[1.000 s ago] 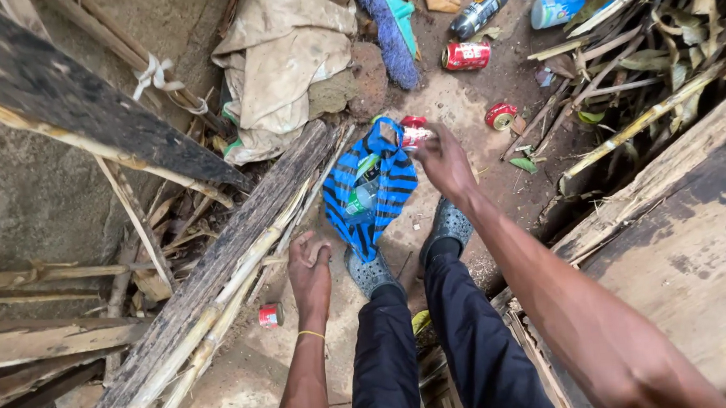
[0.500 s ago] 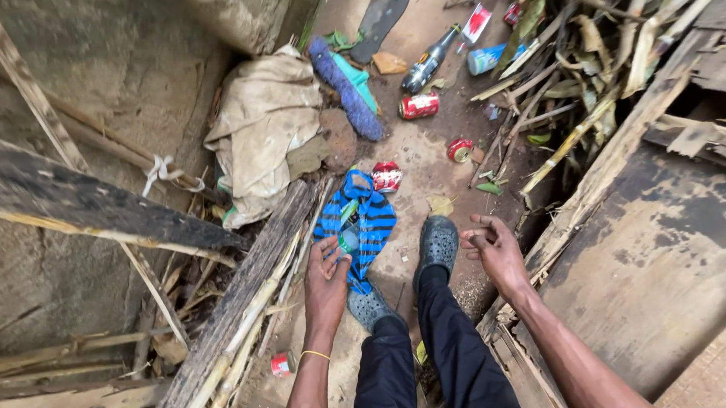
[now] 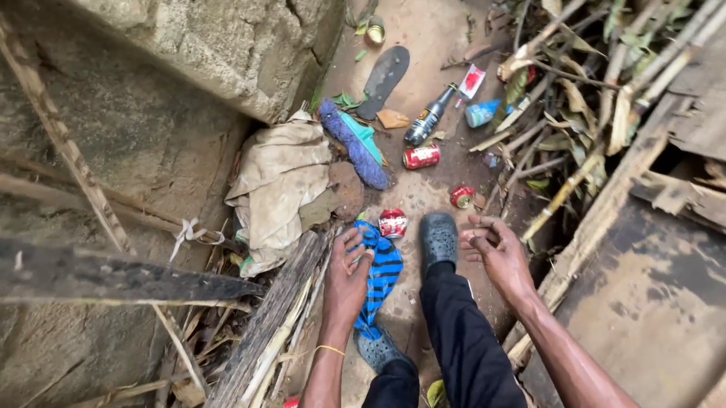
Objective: Picking up empty bottles and trash from the ground and placing them into a bag.
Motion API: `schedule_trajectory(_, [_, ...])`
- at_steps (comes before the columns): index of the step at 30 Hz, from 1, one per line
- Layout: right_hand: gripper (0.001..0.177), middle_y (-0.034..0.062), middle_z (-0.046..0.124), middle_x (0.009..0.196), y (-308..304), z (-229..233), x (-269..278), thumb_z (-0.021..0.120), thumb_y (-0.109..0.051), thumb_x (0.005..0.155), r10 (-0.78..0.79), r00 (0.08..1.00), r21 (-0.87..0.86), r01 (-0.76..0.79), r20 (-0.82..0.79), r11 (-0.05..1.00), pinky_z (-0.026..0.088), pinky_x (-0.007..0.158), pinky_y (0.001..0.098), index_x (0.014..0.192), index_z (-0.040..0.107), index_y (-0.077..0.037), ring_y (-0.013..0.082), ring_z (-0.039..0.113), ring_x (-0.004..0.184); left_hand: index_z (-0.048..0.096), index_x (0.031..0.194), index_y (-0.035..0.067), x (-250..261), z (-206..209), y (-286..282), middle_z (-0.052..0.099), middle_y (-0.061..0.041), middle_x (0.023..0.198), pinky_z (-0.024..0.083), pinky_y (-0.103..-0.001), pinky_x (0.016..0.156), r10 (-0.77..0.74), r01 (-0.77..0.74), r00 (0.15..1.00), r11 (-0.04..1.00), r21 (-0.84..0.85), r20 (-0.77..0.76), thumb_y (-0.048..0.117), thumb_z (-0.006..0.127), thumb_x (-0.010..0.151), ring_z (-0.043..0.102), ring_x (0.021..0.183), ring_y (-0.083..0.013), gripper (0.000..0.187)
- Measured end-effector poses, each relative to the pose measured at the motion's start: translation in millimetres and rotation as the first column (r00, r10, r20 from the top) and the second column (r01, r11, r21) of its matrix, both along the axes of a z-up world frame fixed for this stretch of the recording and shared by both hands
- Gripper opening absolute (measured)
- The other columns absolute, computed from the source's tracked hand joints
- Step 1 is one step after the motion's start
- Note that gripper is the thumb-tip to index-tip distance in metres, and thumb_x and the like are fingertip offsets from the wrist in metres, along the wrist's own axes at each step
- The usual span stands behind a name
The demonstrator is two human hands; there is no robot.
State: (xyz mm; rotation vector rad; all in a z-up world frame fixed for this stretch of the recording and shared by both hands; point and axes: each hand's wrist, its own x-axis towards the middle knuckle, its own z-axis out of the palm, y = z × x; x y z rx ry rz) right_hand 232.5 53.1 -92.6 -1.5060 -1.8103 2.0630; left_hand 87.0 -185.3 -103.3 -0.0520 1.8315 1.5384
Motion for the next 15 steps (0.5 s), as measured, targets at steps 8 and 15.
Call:
schedule_trajectory(8, [0.038, 0.0130, 0.075, 0.110, 63, -89, -72, 0.059, -0.004, 0.096, 0.088, 0.995, -0.013, -0.088, 0.035, 0.996, 0.060, 0.077, 0.0320, 0.133, 0.056, -0.001, 0.0211, 0.072, 0.092, 0.032, 0.160, 0.019, -58, -33, 76, 0.048, -0.019, 0.155, 0.044, -0.041, 0.111, -0.124, 0.119, 0.992, 0.984, -0.134, -0.030, 0.016, 0.064, 0.095, 0.052, 0.140, -0.0300, 0.073])
schedule_trajectory(15, [0.040, 0.0149, 0.074, 0.110, 118, -154, -167, 0.066, -0.007, 0.091, 0.167, 0.961, 0.075, -0.187, 0.222, 0.980, 0.053, 0.067, 0.0398, 0.130, 0.060, -0.002, 0.0266, 0.068, 0.081, 0.028, 0.161, 0.017, -109, -102, 138, 0.044, -0.019, 0.159, 0.040, -0.040, 0.114, -0.157, 0.137, 0.979, 0.979, -0.153, -0.129, 0.013, 0.065, 0.094, 0.047, 0.145, -0.0315, 0.077])
